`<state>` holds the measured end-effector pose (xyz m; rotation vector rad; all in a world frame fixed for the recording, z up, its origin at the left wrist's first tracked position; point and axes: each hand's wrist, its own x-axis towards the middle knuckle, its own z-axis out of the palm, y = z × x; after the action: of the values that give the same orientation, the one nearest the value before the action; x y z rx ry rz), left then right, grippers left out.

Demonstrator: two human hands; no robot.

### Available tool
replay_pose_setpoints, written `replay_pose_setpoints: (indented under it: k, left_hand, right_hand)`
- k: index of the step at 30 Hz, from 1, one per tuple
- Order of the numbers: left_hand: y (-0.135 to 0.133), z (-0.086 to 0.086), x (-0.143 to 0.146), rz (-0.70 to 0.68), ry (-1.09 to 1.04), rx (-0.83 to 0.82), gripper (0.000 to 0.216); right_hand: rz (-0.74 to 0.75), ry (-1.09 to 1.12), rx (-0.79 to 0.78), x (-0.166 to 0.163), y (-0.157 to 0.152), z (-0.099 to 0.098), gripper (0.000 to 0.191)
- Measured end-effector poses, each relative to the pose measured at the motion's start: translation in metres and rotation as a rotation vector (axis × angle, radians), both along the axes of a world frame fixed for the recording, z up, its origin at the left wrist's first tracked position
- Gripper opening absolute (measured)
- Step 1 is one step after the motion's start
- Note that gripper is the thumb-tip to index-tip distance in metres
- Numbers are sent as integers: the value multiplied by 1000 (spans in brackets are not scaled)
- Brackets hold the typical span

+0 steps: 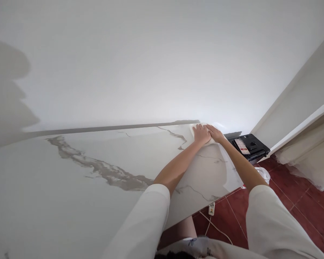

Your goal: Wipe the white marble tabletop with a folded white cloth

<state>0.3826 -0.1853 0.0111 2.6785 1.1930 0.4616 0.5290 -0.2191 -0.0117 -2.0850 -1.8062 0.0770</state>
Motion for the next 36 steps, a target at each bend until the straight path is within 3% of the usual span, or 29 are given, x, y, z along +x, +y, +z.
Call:
replay_pose_setpoints:
  k: [6,18,25,36]
  left_hand:
    - [-41,-3,-3,-11,-21,-8,59]
    - [-116,7,-35,-46,40,-11,60]
    - [-136,8,-44,-47,71,-26,61]
    - [-161,8,-58,-87,108,-28,62]
  right_hand:
    - [46,11,0,0,-42,-2,57]
    - [152,-41,51,-15,-115,-10,57]
    - [200,-81,97,-19,-137,-15,56]
    - [97,-66,28,-47,-170,-6,54]
